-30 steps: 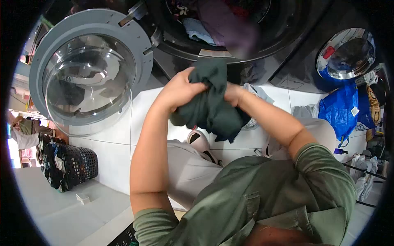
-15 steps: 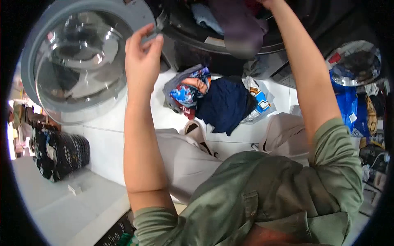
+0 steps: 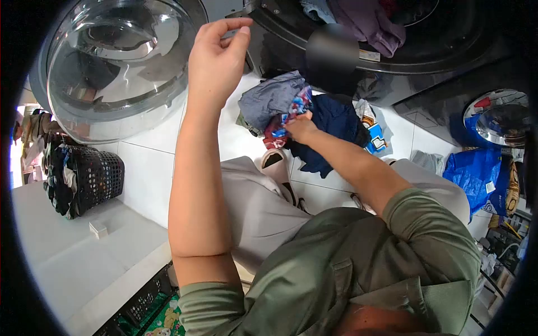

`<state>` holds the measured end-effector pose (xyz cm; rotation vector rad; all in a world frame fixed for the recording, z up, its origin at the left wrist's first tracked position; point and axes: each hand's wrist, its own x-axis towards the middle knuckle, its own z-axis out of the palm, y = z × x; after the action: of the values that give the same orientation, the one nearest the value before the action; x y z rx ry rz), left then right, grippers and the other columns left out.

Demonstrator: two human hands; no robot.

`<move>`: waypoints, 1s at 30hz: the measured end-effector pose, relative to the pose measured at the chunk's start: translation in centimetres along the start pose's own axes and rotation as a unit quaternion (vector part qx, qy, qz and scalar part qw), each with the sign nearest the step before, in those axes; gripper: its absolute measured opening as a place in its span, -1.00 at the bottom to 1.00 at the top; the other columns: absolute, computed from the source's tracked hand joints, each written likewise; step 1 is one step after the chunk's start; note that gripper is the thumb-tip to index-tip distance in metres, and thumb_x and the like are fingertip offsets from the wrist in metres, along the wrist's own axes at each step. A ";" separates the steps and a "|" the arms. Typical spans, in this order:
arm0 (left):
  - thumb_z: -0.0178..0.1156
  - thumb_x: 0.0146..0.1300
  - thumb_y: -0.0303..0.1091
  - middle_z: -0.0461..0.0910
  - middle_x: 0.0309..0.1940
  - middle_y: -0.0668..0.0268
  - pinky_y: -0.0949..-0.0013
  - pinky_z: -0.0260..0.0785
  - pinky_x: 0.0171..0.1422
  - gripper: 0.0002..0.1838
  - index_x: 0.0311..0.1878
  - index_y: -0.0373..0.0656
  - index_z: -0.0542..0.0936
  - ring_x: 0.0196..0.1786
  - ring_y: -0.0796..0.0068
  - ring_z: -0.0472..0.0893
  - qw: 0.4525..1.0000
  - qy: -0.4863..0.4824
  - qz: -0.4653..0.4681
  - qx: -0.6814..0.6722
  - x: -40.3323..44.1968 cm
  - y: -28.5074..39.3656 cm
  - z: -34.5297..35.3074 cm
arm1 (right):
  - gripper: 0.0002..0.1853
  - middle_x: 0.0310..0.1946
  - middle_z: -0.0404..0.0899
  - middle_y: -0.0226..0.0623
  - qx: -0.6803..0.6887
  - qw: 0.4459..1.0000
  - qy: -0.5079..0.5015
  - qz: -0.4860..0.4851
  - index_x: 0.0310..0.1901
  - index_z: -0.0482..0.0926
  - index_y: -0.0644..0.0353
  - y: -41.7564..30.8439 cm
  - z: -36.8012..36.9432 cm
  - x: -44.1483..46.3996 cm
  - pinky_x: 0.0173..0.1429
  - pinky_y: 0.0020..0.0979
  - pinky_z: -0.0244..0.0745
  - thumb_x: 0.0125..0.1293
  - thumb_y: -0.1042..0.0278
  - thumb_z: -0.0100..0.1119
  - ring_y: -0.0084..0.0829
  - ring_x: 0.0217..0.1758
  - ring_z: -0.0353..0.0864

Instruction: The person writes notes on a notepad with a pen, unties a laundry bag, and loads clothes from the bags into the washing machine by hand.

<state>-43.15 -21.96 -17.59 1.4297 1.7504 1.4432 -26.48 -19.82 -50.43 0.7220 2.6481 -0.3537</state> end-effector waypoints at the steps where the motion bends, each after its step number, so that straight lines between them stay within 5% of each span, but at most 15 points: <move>1: 0.18 0.33 -0.29 0.62 -0.11 0.33 0.52 0.38 0.02 -0.71 0.02 -0.24 0.61 -0.09 0.56 0.58 1.000 -0.002 -0.009 0.009 -0.1 -0.1 -0.5 | -0.61 0.08 0.58 -0.20 0.053 0.998 0.001 0.024 0.17 0.55 -0.24 1.7 1.6 -0.5 0.14 -0.16 0.45 0.30 0.19 0.03 -0.20 0.13 0.58; 3: 0.17 0.34 -0.28 0.62 -0.12 0.33 0.53 0.37 -0.01 -0.71 0.02 -0.24 0.61 -0.10 0.57 0.58 0.999 -0.026 -0.019 -0.035 0.2 -0.8 -1.4 | -0.59 -0.13 0.65 -0.10 0.207 0.976 0.060 -0.028 0.10 0.60 -0.21 4.5 -2.5 -4.3 -0.04 -0.24 0.51 0.18 0.07 0.24 -0.20 -0.10 0.66; 5: 0.15 0.35 -0.27 0.62 -0.12 0.32 0.54 0.36 -0.03 -0.71 0.02 -0.24 0.61 -0.12 0.57 0.58 0.997 -0.046 -0.038 -0.055 -0.2 -1.1 -1.6 | -0.68 -0.39 0.65 -0.25 0.333 0.942 -0.032 -0.016 -0.13 0.63 0.11 7.3 -9.0 -6.0 -0.19 -0.31 0.50 0.21 0.07 0.27 -0.36 -0.31 0.62; 6: 0.15 0.35 -0.27 0.62 -0.12 0.32 0.54 0.36 -0.04 -0.71 0.02 -0.24 0.61 -0.12 0.57 0.58 0.996 -0.050 -0.046 -0.052 -0.3 -1.0 -1.6 | -0.76 -0.40 0.64 -0.38 0.483 0.874 -0.057 0.009 -0.23 0.60 0.18 7.4 -12.9 -7.6 -0.27 -0.37 0.47 0.27 0.16 0.24 -0.53 -0.31 0.57; 7: 0.14 0.35 -0.27 0.62 -0.12 0.32 0.54 0.36 -0.05 -0.70 0.03 -0.24 0.61 -0.12 0.57 0.58 0.996 -0.055 -0.050 -0.047 -0.3 -0.6 -1.6 | -0.84 -0.38 0.60 -0.46 0.467 0.884 -0.015 -0.013 -0.21 0.59 0.14 8.5 -16.0 -7.9 -0.29 -0.44 0.47 0.30 0.25 0.22 -0.62 -0.29 0.54; 12: 0.12 0.37 -0.27 0.62 -0.06 0.32 0.53 0.36 -0.02 -0.70 0.04 -0.25 0.59 -0.11 0.55 0.58 0.995 -0.037 -0.063 -0.066 -1.3 1.3 -2.3 | -0.87 -0.22 0.61 -0.52 0.711 0.678 0.178 0.048 -0.14 0.56 0.02 17.3 -33.2 -10.7 -0.21 -0.43 0.58 0.35 0.24 0.17 -0.57 -0.21 0.60; 13: 0.12 0.37 -0.27 0.61 -0.06 0.32 0.52 0.36 -0.01 -0.70 0.05 -0.25 0.59 -0.10 0.55 0.58 0.995 -0.032 -0.058 -0.076 -1.3 1.6 -2.5 | -0.86 -0.26 0.63 -0.48 0.685 0.667 0.288 -0.055 -0.11 0.58 0.04 20.5 -36.0 -10.9 -0.19 -0.45 0.58 0.36 0.28 0.14 -0.56 -0.22 0.62; 14: 0.12 0.37 -0.27 0.61 -0.06 0.32 0.51 0.36 0.00 -0.70 0.05 -0.25 0.59 -0.10 0.55 0.58 0.994 -0.026 -0.057 -0.085 -1.3 1.4 -2.6 | -0.85 -0.46 0.54 -0.22 0.803 0.371 0.464 -0.035 -0.16 0.55 0.25 20.4 -40.8 -11.7 -0.30 -0.37 0.50 0.32 0.52 0.00 -0.42 -0.47 0.53; 15: 0.12 0.37 -0.27 0.61 -0.05 0.31 0.51 0.36 0.01 -0.69 0.05 -0.25 0.59 -0.09 0.54 0.57 0.994 -0.018 -0.065 -0.091 -1.4 1.3 -2.7 | -0.81 -0.38 0.57 -0.21 0.733 0.439 0.519 -0.023 -0.08 0.54 0.27 23.7 -42.8 -12.7 -0.24 -0.34 0.51 0.31 0.50 0.02 -0.38 -0.38 0.55; 17: 0.13 0.36 -0.26 0.61 -0.07 0.32 0.48 0.36 0.04 -0.68 0.06 -0.24 0.58 -0.08 0.54 0.56 0.996 0.013 -0.044 -0.074 -1.2 1.3 -2.9 | -0.82 -0.39 0.58 -0.23 0.654 0.455 0.603 0.034 -0.11 0.57 0.24 26.8 -44.3 -14.0 -0.21 -0.34 0.52 0.30 0.42 0.07 -0.37 -0.35 0.57; 20: 0.13 0.36 -0.26 0.60 -0.10 0.35 0.49 0.35 0.03 -0.69 0.06 -0.23 0.59 -0.10 0.57 0.56 0.995 0.040 -0.020 -0.093 -0.8 1.2 -2.9 | -0.80 -0.41 0.61 -0.25 0.491 0.631 0.598 0.051 -0.14 0.61 0.20 19.0 -40.2 -12.1 -0.16 -0.35 0.53 0.29 0.30 0.15 -0.36 -0.31 0.61; 24: 0.14 0.35 -0.25 0.61 -0.19 0.37 0.51 0.35 -0.03 -0.72 0.01 -0.20 0.62 -0.15 0.58 0.57 0.997 0.011 -0.025 -0.076 -0.3 0.9 -1.7 | -0.72 -0.38 0.64 -0.24 0.192 0.887 0.411 -0.086 -0.18 0.66 0.17 6.8 -26.4 -2.2 -0.10 -0.33 0.53 0.19 0.15 0.31 -0.28 -0.23 0.64; 25: 0.14 0.34 -0.25 0.62 -0.23 0.37 0.52 0.34 -0.05 -0.73 -0.01 -0.18 0.63 -0.16 0.59 0.57 0.998 0.004 -0.034 -0.051 -0.2 0.4 -1.5 | -0.67 -0.18 0.65 -0.14 0.246 0.930 0.269 -0.047 -0.17 0.68 0.17 4.7 -22.2 0.6 0.02 -0.22 0.52 0.10 0.13 0.35 -0.15 -0.10 0.63; 28: 0.16 0.32 -0.25 0.64 -0.25 0.34 0.56 0.30 -0.18 -0.74 -0.02 -0.16 0.65 -0.18 0.64 0.56 0.999 0.007 -0.007 0.044 -0.6 0.1 -1.4 | 0.00 0.40 0.08 0.16 0.224 0.938 0.233 -0.123 0.42 0.15 0.01 -0.8 -10.6 6.3 0.39 -0.19 0.30 -0.09 0.23 0.50 0.12 0.31 0.36; 30: 0.16 0.32 -0.25 0.64 -0.26 0.33 0.57 0.29 -0.21 -0.74 -0.03 -0.16 0.65 -0.19 0.65 0.55 0.997 0.011 0.027 0.068 -0.4 -1.1 -1.7 | -0.07 0.30 0.22 0.11 0.177 0.969 0.155 -0.070 0.40 0.19 -0.09 -2.7 -7.2 6.7 0.30 -0.15 0.38 -0.06 0.29 0.46 0.11 0.18 0.47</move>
<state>-44.87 -22.93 -18.08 1.5454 1.8684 1.3957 -35.36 -16.77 -46.35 0.7495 2.9772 -0.8326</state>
